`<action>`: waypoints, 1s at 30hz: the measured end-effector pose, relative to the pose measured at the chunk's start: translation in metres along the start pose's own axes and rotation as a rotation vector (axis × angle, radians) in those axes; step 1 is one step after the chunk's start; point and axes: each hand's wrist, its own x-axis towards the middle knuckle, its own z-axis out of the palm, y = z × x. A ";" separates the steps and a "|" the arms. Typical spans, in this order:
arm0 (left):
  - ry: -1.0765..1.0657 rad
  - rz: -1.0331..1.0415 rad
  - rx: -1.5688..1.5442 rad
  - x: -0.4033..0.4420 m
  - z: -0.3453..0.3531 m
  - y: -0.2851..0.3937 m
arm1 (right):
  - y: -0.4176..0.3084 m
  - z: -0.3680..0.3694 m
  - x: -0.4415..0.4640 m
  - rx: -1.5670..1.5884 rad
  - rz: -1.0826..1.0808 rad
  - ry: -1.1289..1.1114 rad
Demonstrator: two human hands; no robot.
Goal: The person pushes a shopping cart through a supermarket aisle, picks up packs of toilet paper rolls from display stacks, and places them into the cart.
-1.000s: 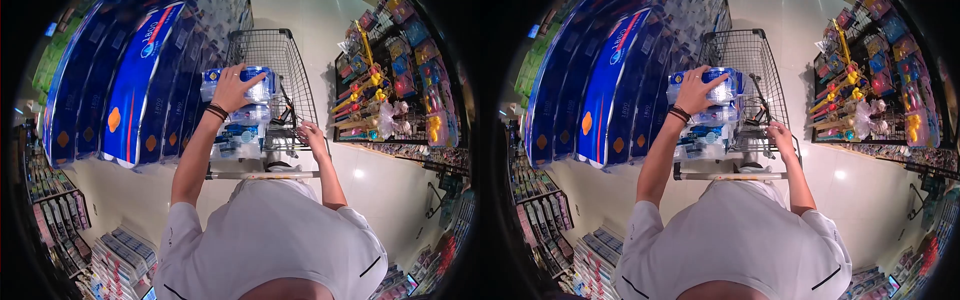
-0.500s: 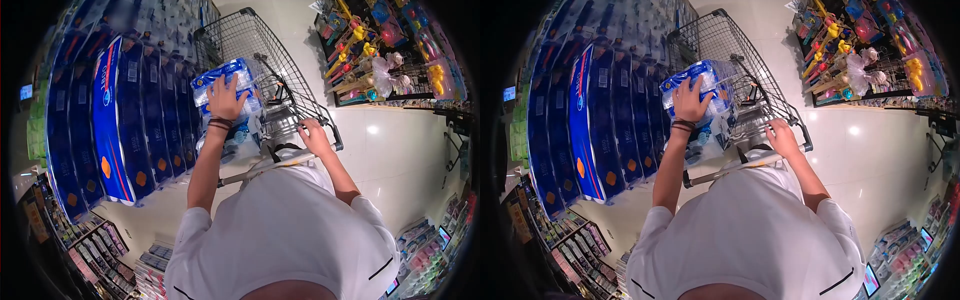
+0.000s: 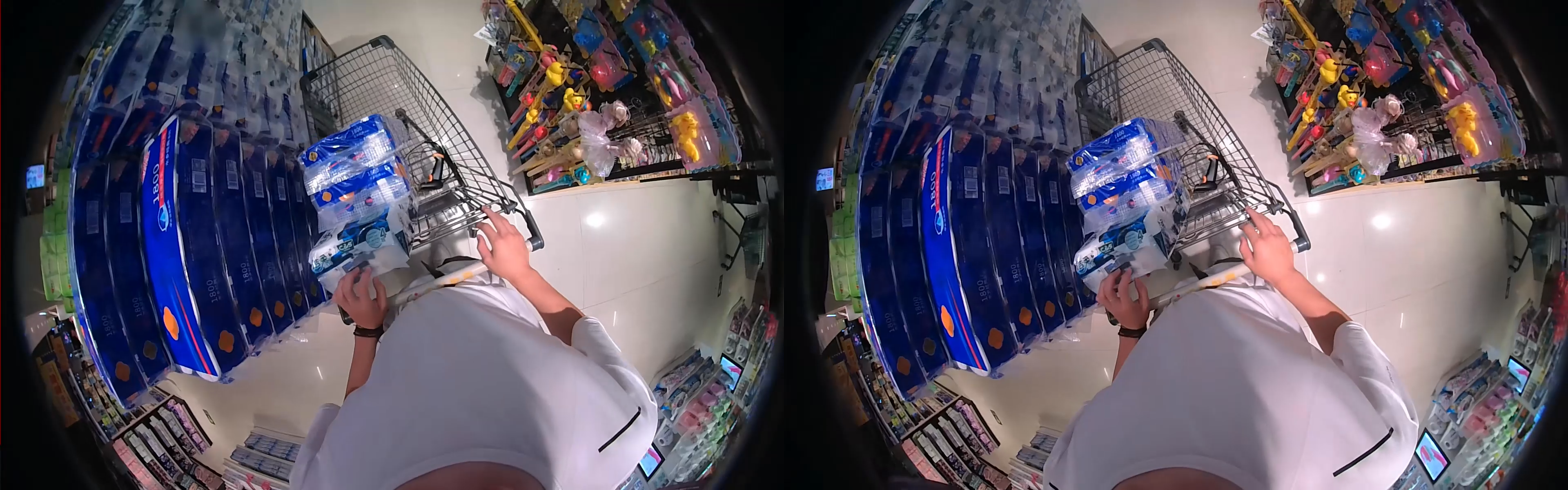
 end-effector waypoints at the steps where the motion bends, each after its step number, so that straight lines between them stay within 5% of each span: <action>1: 0.008 0.013 0.007 0.005 0.002 -0.001 | 0.001 0.003 0.008 -0.017 0.036 -0.010; 8: 0.051 0.072 0.044 0.052 0.036 -0.018 | 0.010 0.010 0.060 0.005 -0.007 0.174; 18: 0.163 -0.010 0.008 0.144 0.101 -0.031 | 0.012 0.003 0.163 -0.151 -0.036 -0.104; 20: 0.018 -0.114 -0.105 0.122 0.133 -0.047 | 0.014 0.007 0.168 -0.182 -0.096 0.013; 22: 0.026 0.057 0.025 0.141 0.133 -0.043 | 0.015 0.019 0.168 -0.148 -0.170 0.269; 30: -0.199 -0.038 0.098 0.219 0.170 -0.051 | 0.023 0.014 0.224 -0.197 -0.094 0.046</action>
